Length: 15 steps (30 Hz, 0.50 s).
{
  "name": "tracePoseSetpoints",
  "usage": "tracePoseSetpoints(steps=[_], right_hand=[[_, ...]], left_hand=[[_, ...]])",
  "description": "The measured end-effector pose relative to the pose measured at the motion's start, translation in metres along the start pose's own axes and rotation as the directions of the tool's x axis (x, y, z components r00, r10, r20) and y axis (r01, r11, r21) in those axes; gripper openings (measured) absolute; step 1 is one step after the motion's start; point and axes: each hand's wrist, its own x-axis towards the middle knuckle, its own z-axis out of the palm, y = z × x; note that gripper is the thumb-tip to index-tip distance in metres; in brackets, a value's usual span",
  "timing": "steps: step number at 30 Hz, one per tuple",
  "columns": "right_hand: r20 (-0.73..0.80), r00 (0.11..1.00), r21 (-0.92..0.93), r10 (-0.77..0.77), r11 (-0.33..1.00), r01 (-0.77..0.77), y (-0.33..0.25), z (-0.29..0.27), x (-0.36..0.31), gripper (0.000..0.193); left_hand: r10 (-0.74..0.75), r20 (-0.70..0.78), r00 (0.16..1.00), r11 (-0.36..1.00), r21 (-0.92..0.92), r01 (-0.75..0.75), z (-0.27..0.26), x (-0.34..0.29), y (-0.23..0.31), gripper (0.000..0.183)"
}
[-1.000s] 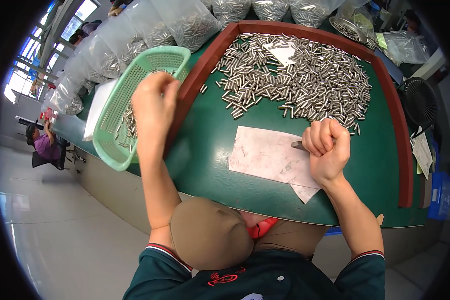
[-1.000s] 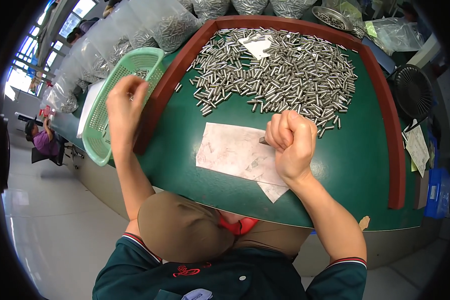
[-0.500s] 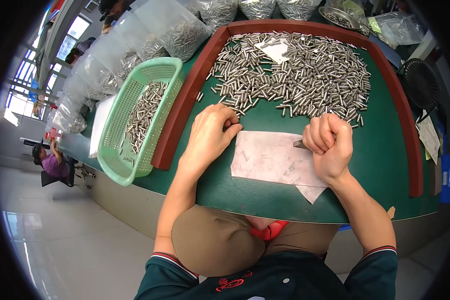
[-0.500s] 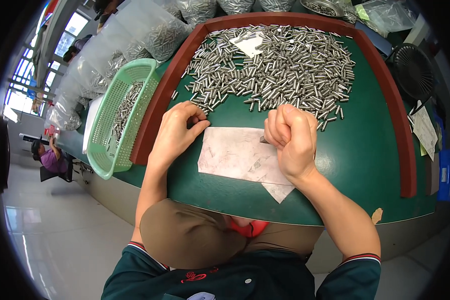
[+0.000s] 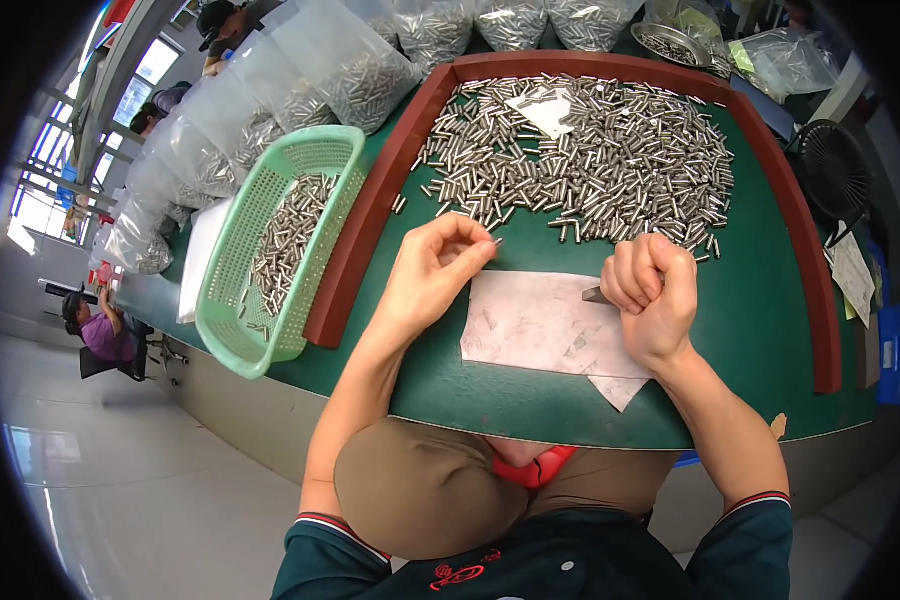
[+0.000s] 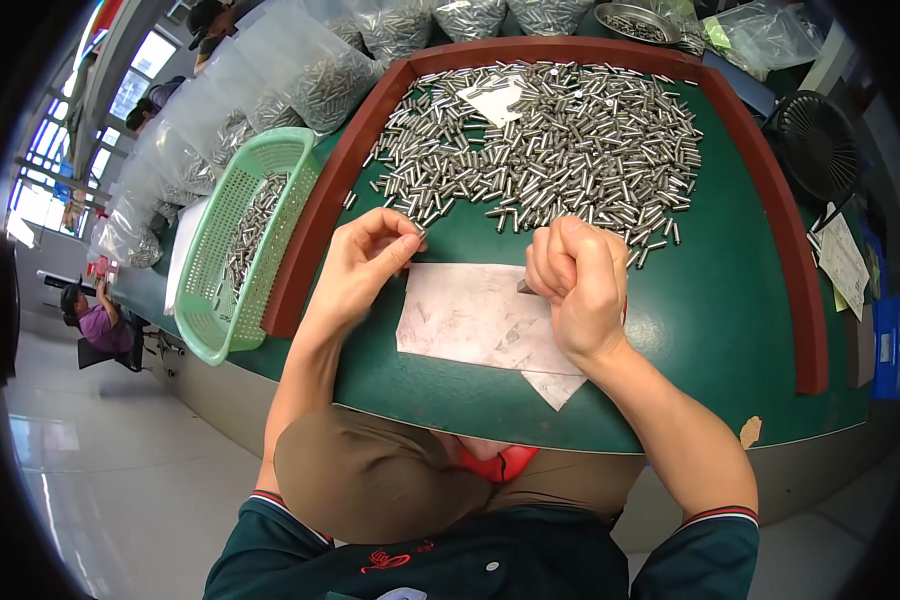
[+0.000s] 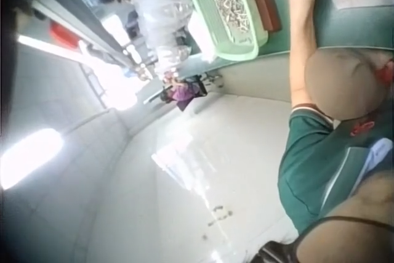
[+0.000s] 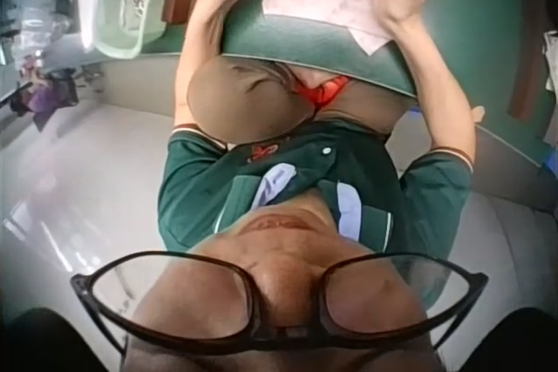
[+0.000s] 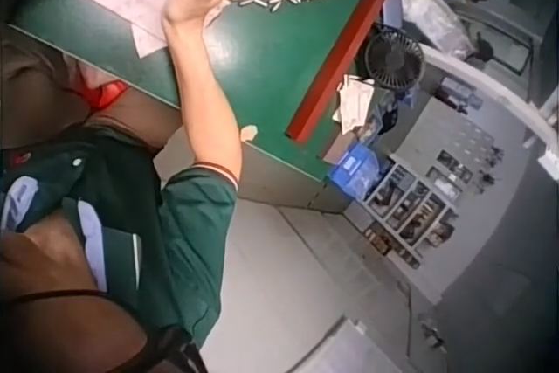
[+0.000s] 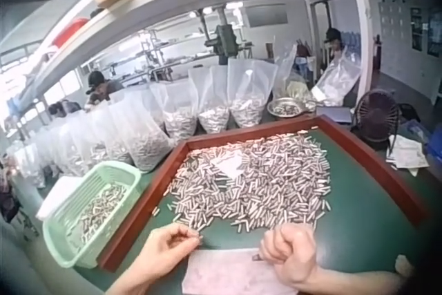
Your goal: Manually assembling small metal pins using a specialized hand tool at a manufacturing workbench.
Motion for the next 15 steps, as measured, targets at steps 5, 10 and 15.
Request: tracePoseSetpoints(steps=[5, 10, 15], right_hand=[[0.012, 1.0, 0.015, -0.01, 1.0, 0.01, 0.0, 0.0, 0.0, 0.036], [0.001, 1.0, 0.012, 0.001, 1.0, -0.001, -0.001, 0.001, 0.0, 0.037], [-0.014, 1.0, 0.005, 0.009, 1.0, -0.009, -0.002, 0.001, 0.0, 0.038]], left_hand=[[-0.169, 0.3, 0.939, 0.737, -0.594, 0.322, 0.013, 0.001, -0.003, 0.014], [-0.209, 0.316, 0.925, 0.689, -0.624, 0.369, 0.019, 0.002, -0.004, 0.014], [-0.189, 0.33, 0.925, 0.685, -0.63, 0.365, 0.019, 0.002, -0.007, 0.016]])
